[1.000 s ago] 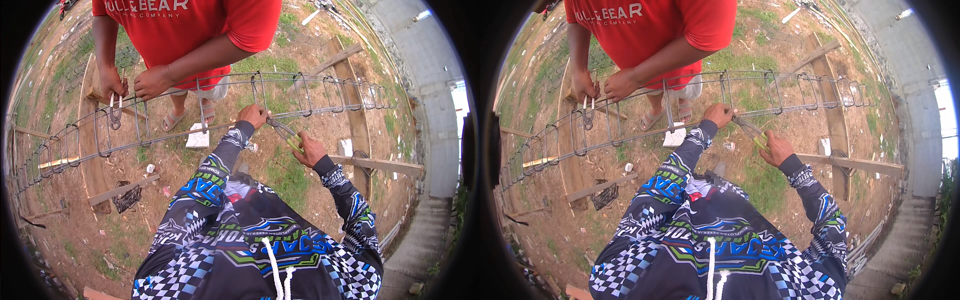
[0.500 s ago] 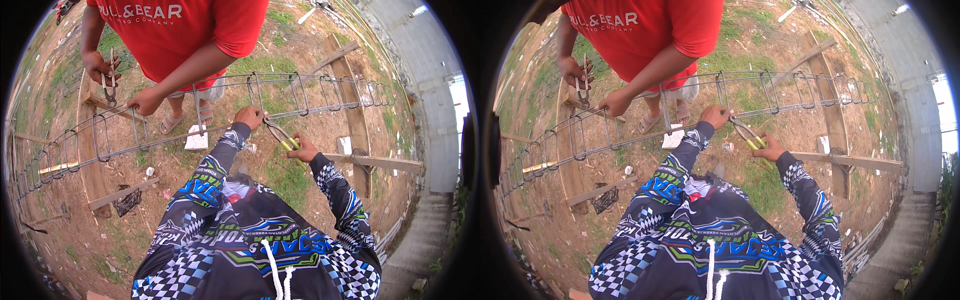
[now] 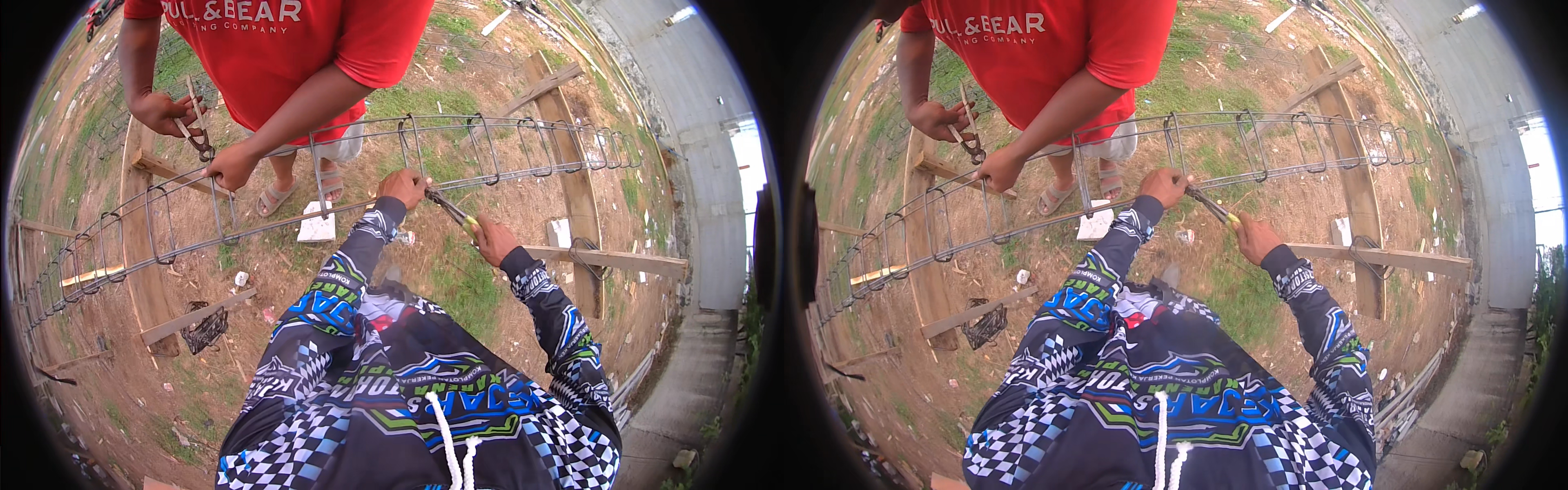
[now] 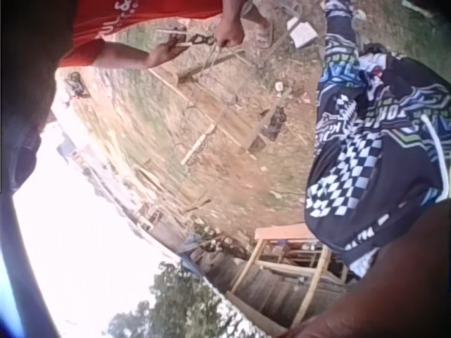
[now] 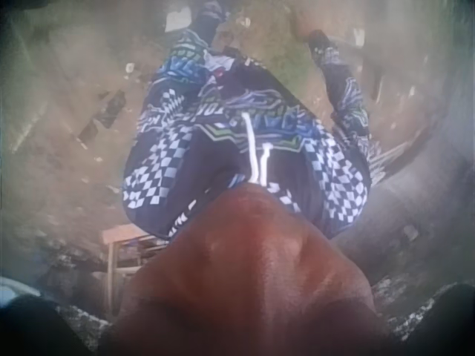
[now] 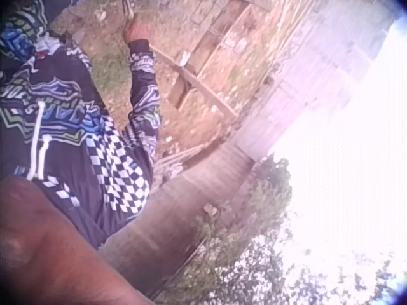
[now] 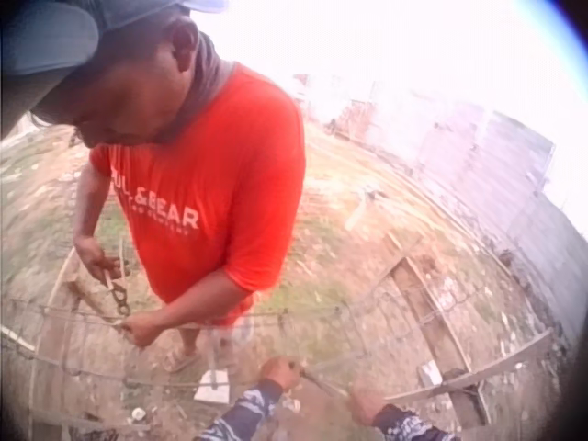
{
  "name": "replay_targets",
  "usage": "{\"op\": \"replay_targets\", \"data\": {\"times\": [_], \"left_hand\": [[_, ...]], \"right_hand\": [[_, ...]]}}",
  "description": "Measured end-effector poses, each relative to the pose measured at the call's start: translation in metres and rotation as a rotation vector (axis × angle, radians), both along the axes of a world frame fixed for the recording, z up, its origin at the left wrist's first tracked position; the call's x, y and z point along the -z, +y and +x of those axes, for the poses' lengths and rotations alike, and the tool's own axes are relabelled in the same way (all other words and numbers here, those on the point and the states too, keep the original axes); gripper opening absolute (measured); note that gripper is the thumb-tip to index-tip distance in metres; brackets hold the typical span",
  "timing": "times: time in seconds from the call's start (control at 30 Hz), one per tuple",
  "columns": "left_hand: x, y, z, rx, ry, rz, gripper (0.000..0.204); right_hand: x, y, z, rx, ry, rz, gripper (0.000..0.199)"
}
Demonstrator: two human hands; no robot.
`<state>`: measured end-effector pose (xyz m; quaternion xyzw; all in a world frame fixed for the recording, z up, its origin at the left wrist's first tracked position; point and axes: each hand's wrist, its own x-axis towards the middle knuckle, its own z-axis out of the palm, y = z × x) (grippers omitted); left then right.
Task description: The person uses pliers to twist and secure wire ties on a metal wire mesh frame laid on wooden supports. A coworker assists by holding and adjusting the frame. The person repeatedly cuts and twists wire segments to fasten the mesh structure.
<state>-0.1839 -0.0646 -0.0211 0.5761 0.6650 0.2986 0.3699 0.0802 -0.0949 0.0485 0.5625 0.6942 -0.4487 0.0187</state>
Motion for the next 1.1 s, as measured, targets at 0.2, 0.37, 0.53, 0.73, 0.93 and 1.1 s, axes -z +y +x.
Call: {"op": "replay_targets", "data": {"times": [0.2, 0.37, 0.53, 0.73, 0.93, 1.1], "left_hand": [[-0.001, -0.006, 0.003, -0.013, 0.016, 0.066, 0.043], [-0.003, -0.004, -0.002, 0.004, 0.03, 0.048, 0.043], [-0.009, -0.006, -0.001, 0.017, 0.011, 0.03, 0.043], [0.005, -0.002, -0.002, 0.002, -0.007, 0.056, 0.042], [-0.007, -0.002, -0.003, 0.005, 0.026, 0.073, 0.042], [-0.001, -0.004, -0.002, 0.001, 0.033, 0.081, 0.044]], "right_hand": [[-0.011, 0.008, 0.0, 0.004, -0.058, -0.249, 0.051], [-0.048, -0.015, -0.019, -0.266, -0.405, 0.59, 0.056], [-0.036, -0.016, -0.01, -0.419, -0.479, 1.102, 0.047], [-0.015, -0.017, -0.002, -0.252, -0.261, 0.354, 0.04], [0.004, -0.016, -0.008, -0.045, -0.009, -0.095, 0.053], [0.005, -0.018, -0.014, -0.011, -0.09, 0.075, 0.045]]}}
